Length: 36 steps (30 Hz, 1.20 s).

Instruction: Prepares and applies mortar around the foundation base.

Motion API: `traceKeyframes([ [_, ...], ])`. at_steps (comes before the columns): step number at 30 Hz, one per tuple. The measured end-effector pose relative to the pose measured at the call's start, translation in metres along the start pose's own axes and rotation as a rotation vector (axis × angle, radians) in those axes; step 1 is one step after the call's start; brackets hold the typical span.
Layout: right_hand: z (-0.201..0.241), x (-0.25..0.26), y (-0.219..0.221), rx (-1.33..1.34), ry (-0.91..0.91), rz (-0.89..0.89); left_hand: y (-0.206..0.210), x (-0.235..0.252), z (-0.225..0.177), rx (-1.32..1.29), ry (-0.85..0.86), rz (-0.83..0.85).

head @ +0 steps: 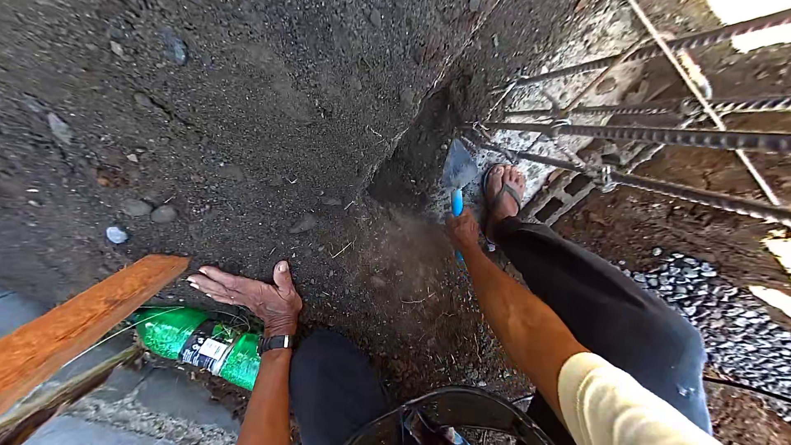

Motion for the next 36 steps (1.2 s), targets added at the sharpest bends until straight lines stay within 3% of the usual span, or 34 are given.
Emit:
traceKeyframes([
  [9,0.004,0.010,-0.006,0.053,-0.029,0.109,0.001,0.001,0.001,-0.006,0.000,-0.002],
  [16,0.060,-0.013,0.021,0.117,-0.107,0.168,0.004,0.002,0.003,0.004,0.003,-0.010],
  [25,0.081,0.001,0.061,0.454,0.015,0.276,0.000,0.000,0.000,0.009,0.009,-0.002],
  [30,0.102,-0.035,0.028,0.577,0.148,0.397,-0.002,-0.003,0.001,0.014,-0.004,0.004],
  [36,0.091,-0.035,0.011,0.601,0.062,0.391,-0.003,0.002,-0.001,0.023,0.001,0.000],
])
Point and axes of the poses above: each hand's wrist, its own x-axis towards the middle knuckle, its own y-axis out of the palm, z = x × y, the point moved 1 cm from there along x, towards the middle knuckle, and after that the axes turned 13 degrees about -z, right-handed, at the moved point
